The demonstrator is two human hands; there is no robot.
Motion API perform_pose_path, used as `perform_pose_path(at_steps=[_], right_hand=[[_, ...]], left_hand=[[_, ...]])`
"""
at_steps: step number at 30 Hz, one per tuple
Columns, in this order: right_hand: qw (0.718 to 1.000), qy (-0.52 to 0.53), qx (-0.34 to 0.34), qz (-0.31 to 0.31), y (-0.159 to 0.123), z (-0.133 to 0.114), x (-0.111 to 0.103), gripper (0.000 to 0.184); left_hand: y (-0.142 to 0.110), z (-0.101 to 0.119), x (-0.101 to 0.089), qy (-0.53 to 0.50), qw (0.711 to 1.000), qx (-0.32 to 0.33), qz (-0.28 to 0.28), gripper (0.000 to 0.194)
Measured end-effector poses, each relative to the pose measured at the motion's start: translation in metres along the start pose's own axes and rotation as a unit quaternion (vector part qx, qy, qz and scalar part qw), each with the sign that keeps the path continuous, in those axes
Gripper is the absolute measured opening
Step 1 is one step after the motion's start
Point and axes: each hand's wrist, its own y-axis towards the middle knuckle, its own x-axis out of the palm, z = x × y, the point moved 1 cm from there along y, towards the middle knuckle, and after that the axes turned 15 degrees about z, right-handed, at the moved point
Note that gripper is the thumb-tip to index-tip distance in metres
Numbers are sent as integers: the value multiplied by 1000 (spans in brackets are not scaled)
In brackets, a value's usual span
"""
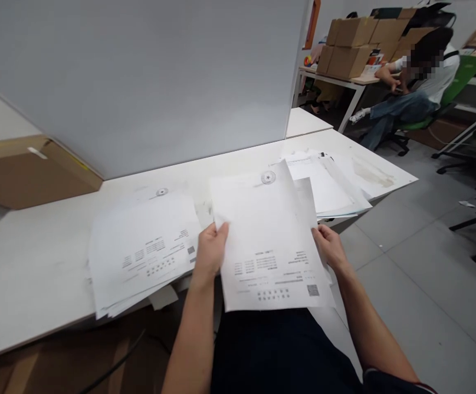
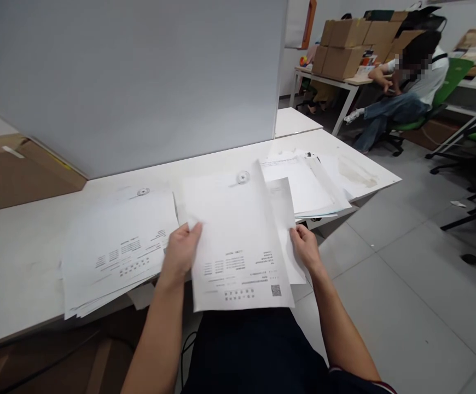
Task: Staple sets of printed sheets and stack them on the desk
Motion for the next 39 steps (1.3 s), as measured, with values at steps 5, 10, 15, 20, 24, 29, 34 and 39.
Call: perform_pose_path(at_steps=[5,10,15,20,24,29,34,39], right_hand=[[991,76,98,-49,-2,5,1,37],[978,112,133,-114,-3,9,3,38],[976,122,120,-136,-12,5,15,37],[973,178,96,-111,-18,2,11,42],[973,190,69,-111,-20,-11,4,45],[975,206,-34,-73,-9,-56,6,36],[945,295,-130,-52,7,-112,21,30],[939,299,-150,-81,15,-116,46,31]], left_hand=[[3,-30,40,167,976,142,7,26],[-6,-32,49,247,945,216,9,32],[-11,-31,48,287,924,253,-12,25],[-8,-30,38,217,961,163,50,66],[-8,-22,33,18,999,36,-34,69],[-16,20,22,-106,990,85,-19,29],[-24,73,6,-124,952,267,85,28],[-17,71,1,-158,940,291,88,21]])
